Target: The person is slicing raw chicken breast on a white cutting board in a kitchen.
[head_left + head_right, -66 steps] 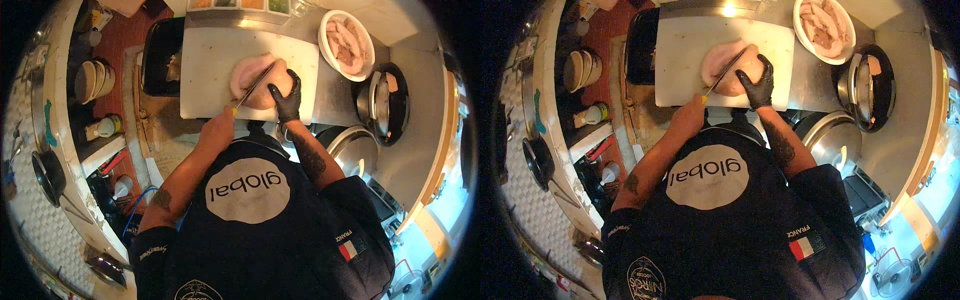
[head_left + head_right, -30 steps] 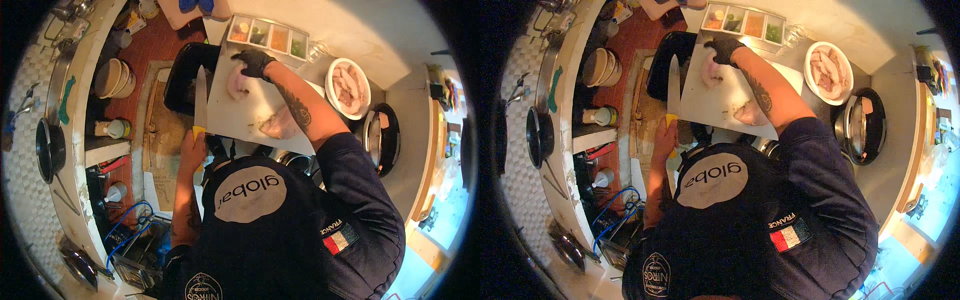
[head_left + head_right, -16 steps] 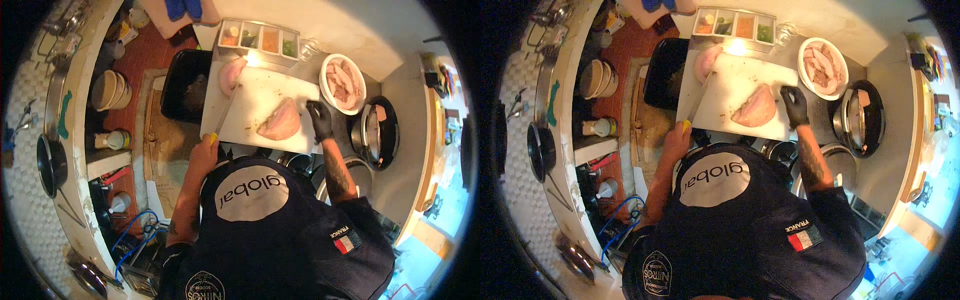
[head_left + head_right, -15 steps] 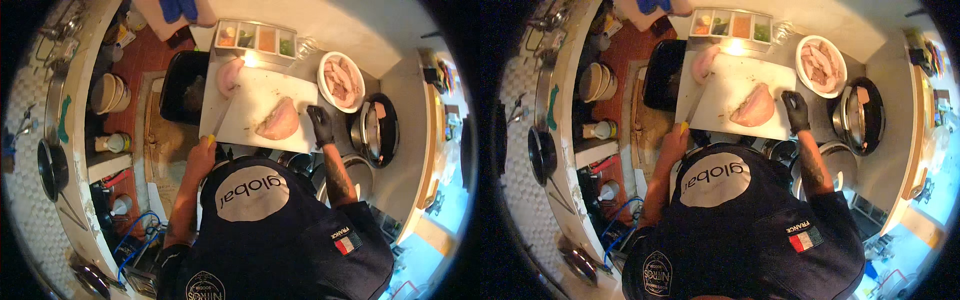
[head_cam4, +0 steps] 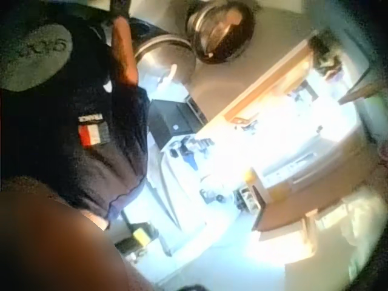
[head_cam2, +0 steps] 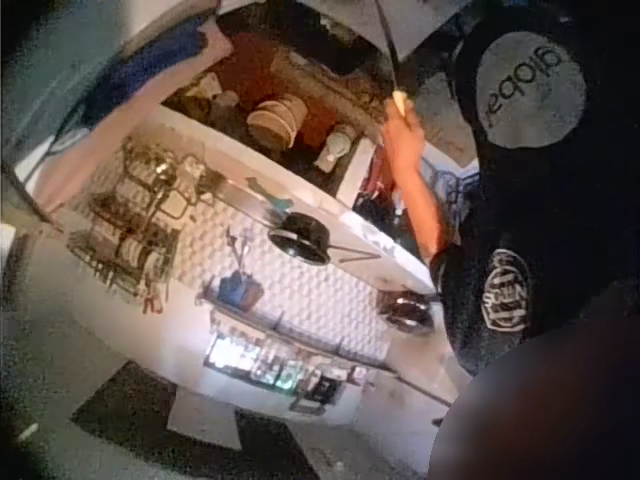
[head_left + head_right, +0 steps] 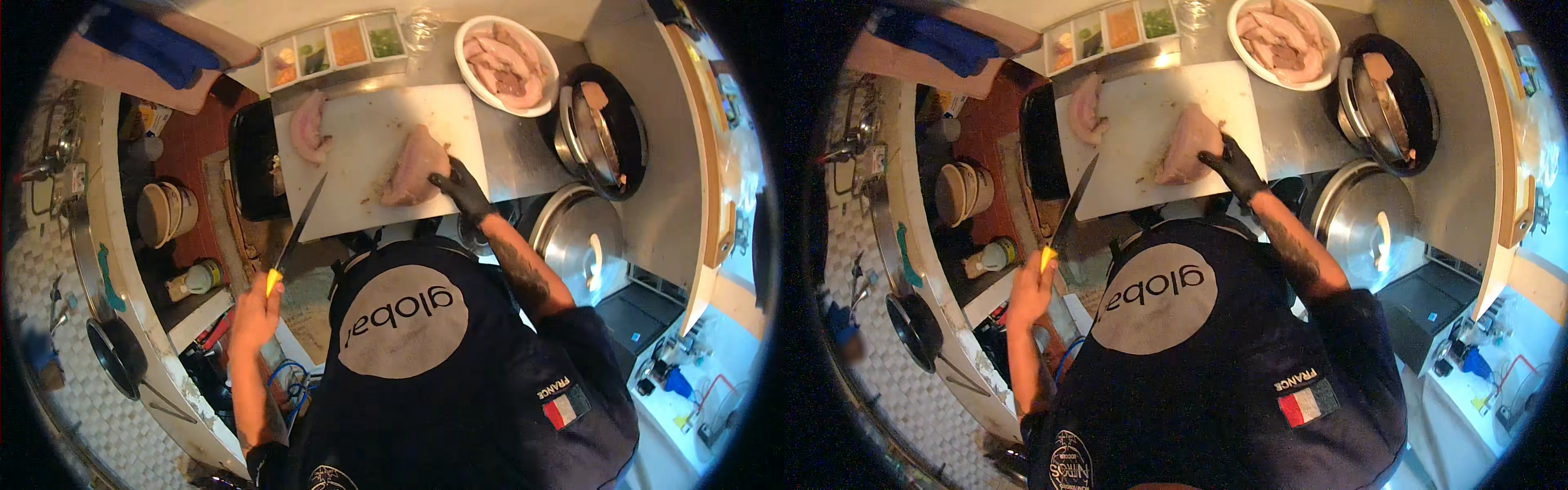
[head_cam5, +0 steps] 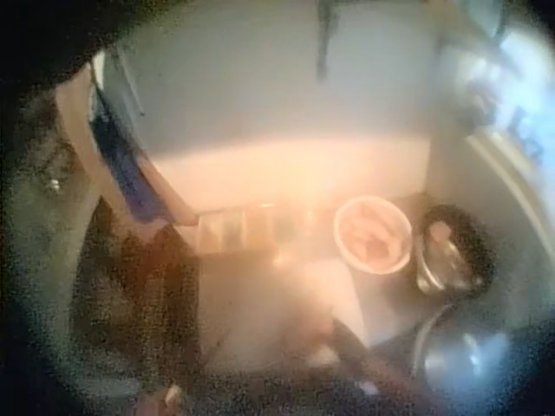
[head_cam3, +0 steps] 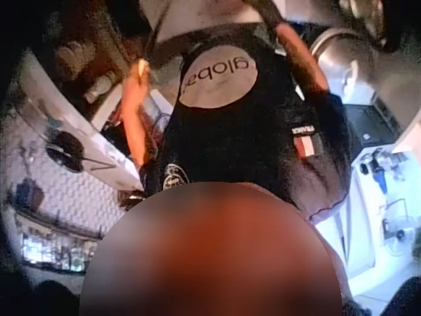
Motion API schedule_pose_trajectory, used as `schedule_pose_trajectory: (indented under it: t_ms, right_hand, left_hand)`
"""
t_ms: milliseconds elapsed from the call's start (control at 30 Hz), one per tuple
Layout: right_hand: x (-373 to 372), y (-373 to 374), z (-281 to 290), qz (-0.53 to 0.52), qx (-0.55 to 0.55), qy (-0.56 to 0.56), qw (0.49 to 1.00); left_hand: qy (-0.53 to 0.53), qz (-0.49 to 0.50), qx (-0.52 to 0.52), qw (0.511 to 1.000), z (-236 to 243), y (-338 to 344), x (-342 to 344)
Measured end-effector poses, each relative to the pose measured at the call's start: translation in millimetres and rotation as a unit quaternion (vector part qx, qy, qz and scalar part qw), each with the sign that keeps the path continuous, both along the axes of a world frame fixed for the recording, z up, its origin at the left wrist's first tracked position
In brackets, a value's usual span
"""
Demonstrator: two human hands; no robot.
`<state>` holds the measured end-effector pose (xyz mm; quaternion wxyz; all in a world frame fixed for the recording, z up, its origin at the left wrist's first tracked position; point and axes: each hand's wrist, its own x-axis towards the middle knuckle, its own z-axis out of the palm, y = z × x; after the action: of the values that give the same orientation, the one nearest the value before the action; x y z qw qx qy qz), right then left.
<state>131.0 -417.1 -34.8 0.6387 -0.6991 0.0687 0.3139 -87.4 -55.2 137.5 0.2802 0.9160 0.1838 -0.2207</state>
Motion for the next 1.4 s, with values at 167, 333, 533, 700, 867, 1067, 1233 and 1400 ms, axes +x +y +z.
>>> schedule_pose_trajectory:
  t_ms: [167, 333, 533, 700, 867, 1067, 1233, 1400]
  right_hand:
    - [24.7, 23.4, 7.5, 0.022, 0.002, -0.042, 0.999]
    - [22.2, 36.0, -2.6, 0.031, -0.004, -0.004, 0.999]
    - [17.6, 52.3, 2.2, -0.025, -0.030, -0.045, 0.998]
    - [19.3, 54.7, -3.4, -0.011, -0.046, -0.063, 0.997]
    - [21.5, 56.4, -5.4, 0.005, -0.053, -0.088, 0.995]
    - [20.2, 57.7, -7.0, -0.025, -0.043, -0.063, 0.997]
    - [20.2, 59.1, 3.9, -0.032, -0.035, -0.059, 0.997]
    - [21.7, 61.7, 15.1, -0.032, -0.055, -0.077, 0.995]
  left_hand:
    - [-0.101, -0.088, -0.024, 0.991, -22.9, 3.1, 50.2]
    - [-0.031, -0.009, -0.149, 0.988, -70.5, -35.2, 74.7]
    - [-0.135, -0.033, -0.122, 0.983, -59.1, -102.8, 71.0]
    - [-0.076, -0.024, -0.090, 0.993, -47.6, -118.3, 69.5]
    - [-0.082, -0.028, -0.084, 0.993, -34.1, -121.9, 70.7]
    - [-0.052, -0.041, -0.066, 0.996, -26.8, -121.5, 68.0]
    - [-0.060, -0.046, -0.058, 0.995, -23.2, -120.1, 69.2]
    - [-0.056, -0.052, -0.050, 0.996, -23.7, -119.4, 69.8]
